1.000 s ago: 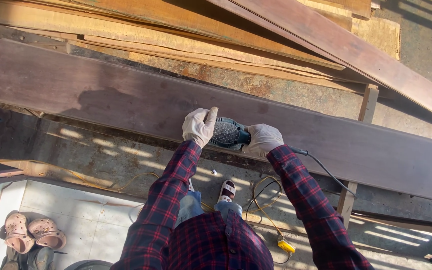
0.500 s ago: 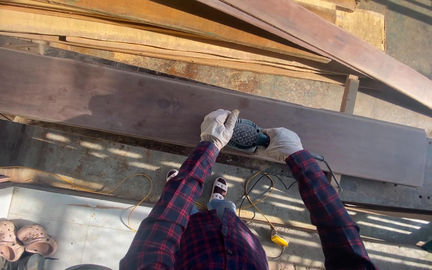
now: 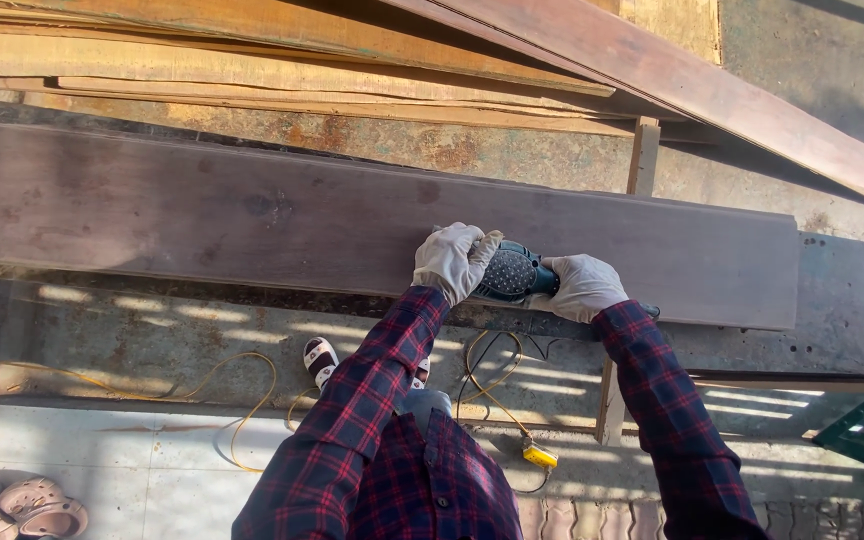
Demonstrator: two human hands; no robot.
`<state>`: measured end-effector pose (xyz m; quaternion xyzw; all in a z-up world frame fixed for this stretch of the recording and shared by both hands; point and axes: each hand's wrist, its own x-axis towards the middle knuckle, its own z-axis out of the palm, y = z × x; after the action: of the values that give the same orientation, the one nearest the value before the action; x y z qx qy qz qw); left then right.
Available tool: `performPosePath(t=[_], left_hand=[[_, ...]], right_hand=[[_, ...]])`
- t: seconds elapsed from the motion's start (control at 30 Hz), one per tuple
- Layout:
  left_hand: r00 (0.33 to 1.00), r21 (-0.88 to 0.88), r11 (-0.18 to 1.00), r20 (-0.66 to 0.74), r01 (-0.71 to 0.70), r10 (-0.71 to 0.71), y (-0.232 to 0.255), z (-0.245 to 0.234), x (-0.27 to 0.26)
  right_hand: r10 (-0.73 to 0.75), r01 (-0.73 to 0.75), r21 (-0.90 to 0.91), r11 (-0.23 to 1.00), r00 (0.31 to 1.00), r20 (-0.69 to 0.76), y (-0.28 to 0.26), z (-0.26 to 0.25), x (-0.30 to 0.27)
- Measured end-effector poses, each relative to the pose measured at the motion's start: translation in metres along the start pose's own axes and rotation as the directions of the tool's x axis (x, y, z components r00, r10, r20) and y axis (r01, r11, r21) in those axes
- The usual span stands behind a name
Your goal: The person picks up an electric orbital sander, plugs in its power cord, and sands the surface of a long wooden board resting on supports, moving the sander along the board. At the end they set the sander down and step away from the board.
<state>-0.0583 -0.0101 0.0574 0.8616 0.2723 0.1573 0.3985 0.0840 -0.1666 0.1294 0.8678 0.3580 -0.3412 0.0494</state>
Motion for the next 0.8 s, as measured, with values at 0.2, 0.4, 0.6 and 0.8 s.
performPosePath(t=[0.2,0.4,0.6,0.8], left_hand=[[0.993,0.004,1.000,0.118,-0.014,0.014,0.033,0.017,0.000],[0.969,0.029,0.999,0.245,-0.029,0.021,0.062,0.043,0.005],[0.921,0.049,0.996,0.385,-0.074,0.050,0.084,0.073,0.013],[0.887,0.111,0.986,0.458,-0.123,0.059,0.111,0.096,0.015]], right_hand=[[0.026,-0.026,0.023,0.999,1.000,-0.008,0.044,-0.002,-0.008],[0.077,-0.077,0.014,0.997,0.997,0.013,0.092,-0.003,-0.013],[0.116,-0.116,0.020,0.993,0.993,0.009,0.136,-0.004,-0.019],[0.137,-0.138,-0.043,0.990,0.990,-0.009,0.168,-0.014,-0.026]])
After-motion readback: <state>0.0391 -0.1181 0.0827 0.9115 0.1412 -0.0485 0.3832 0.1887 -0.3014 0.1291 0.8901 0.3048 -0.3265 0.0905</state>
